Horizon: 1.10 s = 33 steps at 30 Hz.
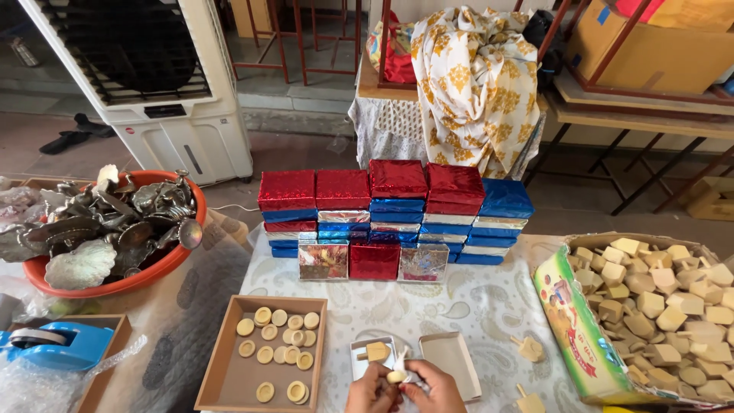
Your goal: The person wraps small wooden objects in silver foil and red paper, placing them into a small cardboard box.
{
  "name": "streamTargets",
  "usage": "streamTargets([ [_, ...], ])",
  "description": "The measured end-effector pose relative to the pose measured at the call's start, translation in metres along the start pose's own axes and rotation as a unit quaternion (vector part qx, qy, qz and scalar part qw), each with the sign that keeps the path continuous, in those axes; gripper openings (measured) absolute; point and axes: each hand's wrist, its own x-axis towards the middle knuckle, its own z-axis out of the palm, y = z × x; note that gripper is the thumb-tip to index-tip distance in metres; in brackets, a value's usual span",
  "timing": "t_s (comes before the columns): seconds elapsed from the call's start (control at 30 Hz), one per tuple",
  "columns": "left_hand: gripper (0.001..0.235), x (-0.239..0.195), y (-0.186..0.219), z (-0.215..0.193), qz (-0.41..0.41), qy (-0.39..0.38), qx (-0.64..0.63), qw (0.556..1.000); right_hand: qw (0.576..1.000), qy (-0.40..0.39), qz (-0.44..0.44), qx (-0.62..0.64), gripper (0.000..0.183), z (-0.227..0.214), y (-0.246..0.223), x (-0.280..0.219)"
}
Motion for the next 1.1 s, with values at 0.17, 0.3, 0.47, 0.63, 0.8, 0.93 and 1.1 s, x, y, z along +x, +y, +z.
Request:
streamTargets([
  [0.17, 0.022, 0.007, -0.05, 0.013, -0.08, -0.041, -0.274, 0.958, 0.999, -0.03, -0.012, -0.002, 0.039, 0.003, 0.025, 0.004],
  [0.3, 0.033, -0.007, -0.013, -0.001, 0.212, 0.096, 0.3, 0.925, 0.956, -0.019, -0.096, -0.276, 0.042, 0.016, 0.001, -0.01],
  [0.47, 0.028, -0.008, -0.022, 0.012, 0.065, 0.074, 0.03, 0.995, 0.997, -0.026, -0.04, -0.06, 0.037, 0.008, -0.002, -0.011],
  [0.63, 0.027, -0.004, -0.035, 0.021, -0.115, 0.017, -0.178, 0.977, 0.983, -0.008, -0.014, -0.184, 0.044, 0.018, 0.03, -0.016],
  [0.8, 0.033, -0.013, -0.013, 0.01, 0.263, 0.144, 0.313, 0.901, 0.975, 0.054, -0.073, -0.205, 0.039, 0.019, 0.017, -0.031],
  [0.93, 0.018, -0.029, 0.024, 0.007, -0.104, 0.002, -0.102, 0.989, 0.995, 0.047, 0.076, -0.04, 0.031, 0.019, -0.042, -0.036],
  [1.1, 0.03, -0.046, 0.089, -0.024, 0.137, 0.107, 0.152, 0.973, 0.959, 0.018, -0.06, -0.277, 0.033, 0.024, -0.104, -0.037],
])
